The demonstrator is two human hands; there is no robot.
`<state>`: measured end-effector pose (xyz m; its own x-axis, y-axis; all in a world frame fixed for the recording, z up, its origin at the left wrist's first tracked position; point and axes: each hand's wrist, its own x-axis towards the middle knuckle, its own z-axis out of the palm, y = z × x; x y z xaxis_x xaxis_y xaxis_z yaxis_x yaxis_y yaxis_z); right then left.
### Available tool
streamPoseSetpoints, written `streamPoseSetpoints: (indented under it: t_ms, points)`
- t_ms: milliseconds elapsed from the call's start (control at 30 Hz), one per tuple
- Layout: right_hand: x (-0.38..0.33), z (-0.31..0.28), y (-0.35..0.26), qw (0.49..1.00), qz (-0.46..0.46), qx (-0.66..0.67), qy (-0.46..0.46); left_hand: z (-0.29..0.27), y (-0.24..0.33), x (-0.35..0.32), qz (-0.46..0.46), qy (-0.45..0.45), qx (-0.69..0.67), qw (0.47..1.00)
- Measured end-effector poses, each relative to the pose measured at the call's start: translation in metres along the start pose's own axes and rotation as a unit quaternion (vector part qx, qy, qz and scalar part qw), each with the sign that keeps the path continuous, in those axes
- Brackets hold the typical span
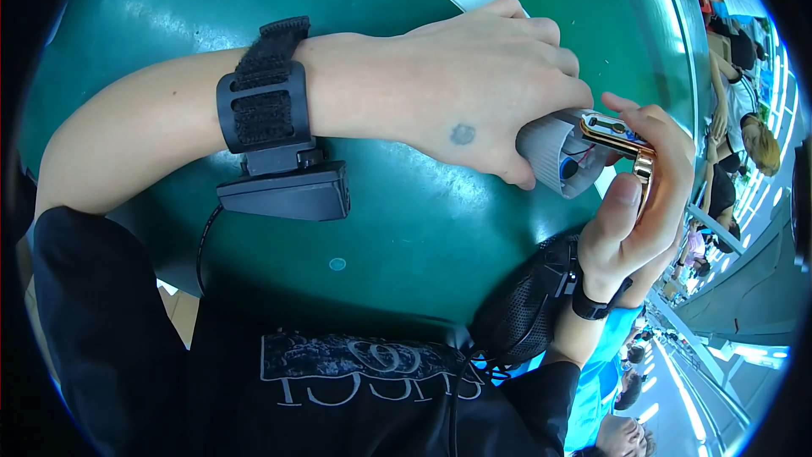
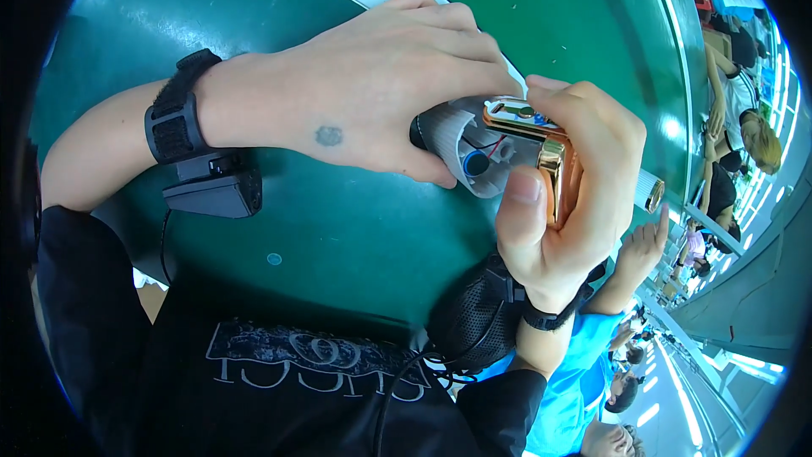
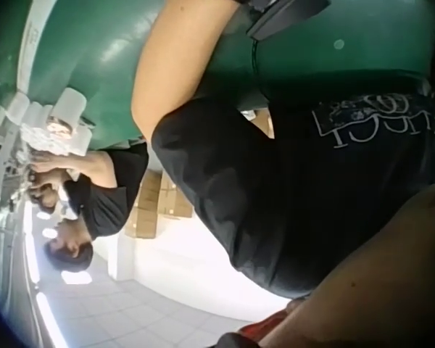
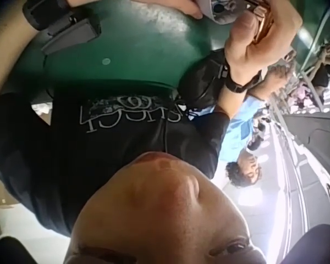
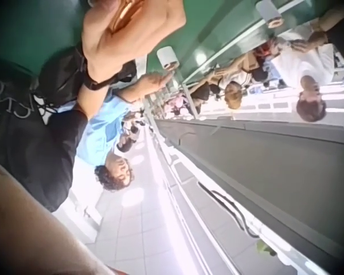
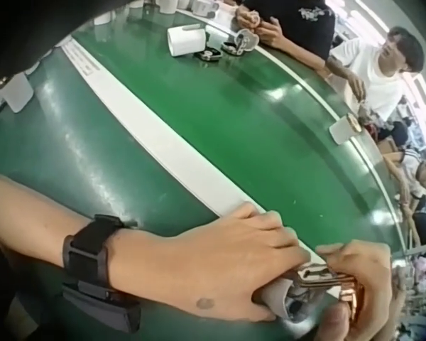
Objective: The person assembles a humidifier by hand, picking up a white base and a gold-topped motor assembly. They connect the internal wires, fit the motor assembly into the base, press the components together, and place the unit on the green conveyor belt.
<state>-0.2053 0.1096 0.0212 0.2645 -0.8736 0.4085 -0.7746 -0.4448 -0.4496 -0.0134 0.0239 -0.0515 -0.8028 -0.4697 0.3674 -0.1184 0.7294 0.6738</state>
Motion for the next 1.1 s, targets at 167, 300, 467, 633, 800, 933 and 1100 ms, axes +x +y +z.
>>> streamPoseSetpoints:
  t_ms: [167, 300, 467, 633, 800, 933, 1100]
  points:
    - [0.005, -0.005, -0.009, 0.995, -0.016, -0.075, -0.065, -0.003, -0.001, -0.002, 0.015, 0.022, 0.022, 0.999]
    - [0.001, -0.005, -0.005, 0.999, -0.016, -0.03, -0.03, -0.003, -0.001, -0.001, 0.021, 0.025, 0.03, 0.999]
    - [-0.003, 0.003, -0.002, 0.996, -0.046, -0.07, -0.016, 0.002, 0.0, 0.0, 0.015, 0.018, 0.021, 1.0]
    - [-0.007, 0.007, -0.002, 0.998, -0.034, -0.057, -0.012, 0.008, 0.001, -0.001, 0.022, 0.02, 0.035, 0.999]
    - [-0.009, 0.006, -0.004, 1.0, -0.003, -0.028, -0.008, 0.011, -0.001, -0.001, 0.032, 0.041, 0.029, 0.998]
    - [-0.01, 0.007, -0.005, 1.0, 0.024, -0.005, 0.012, 0.011, -0.002, -0.002, 0.033, 0.045, 0.032, 0.998]
    - [-0.01, 0.007, -0.008, 0.999, 0.044, 0.003, 0.023, 0.011, -0.002, -0.002, 0.041, 0.045, 0.017, 0.998]
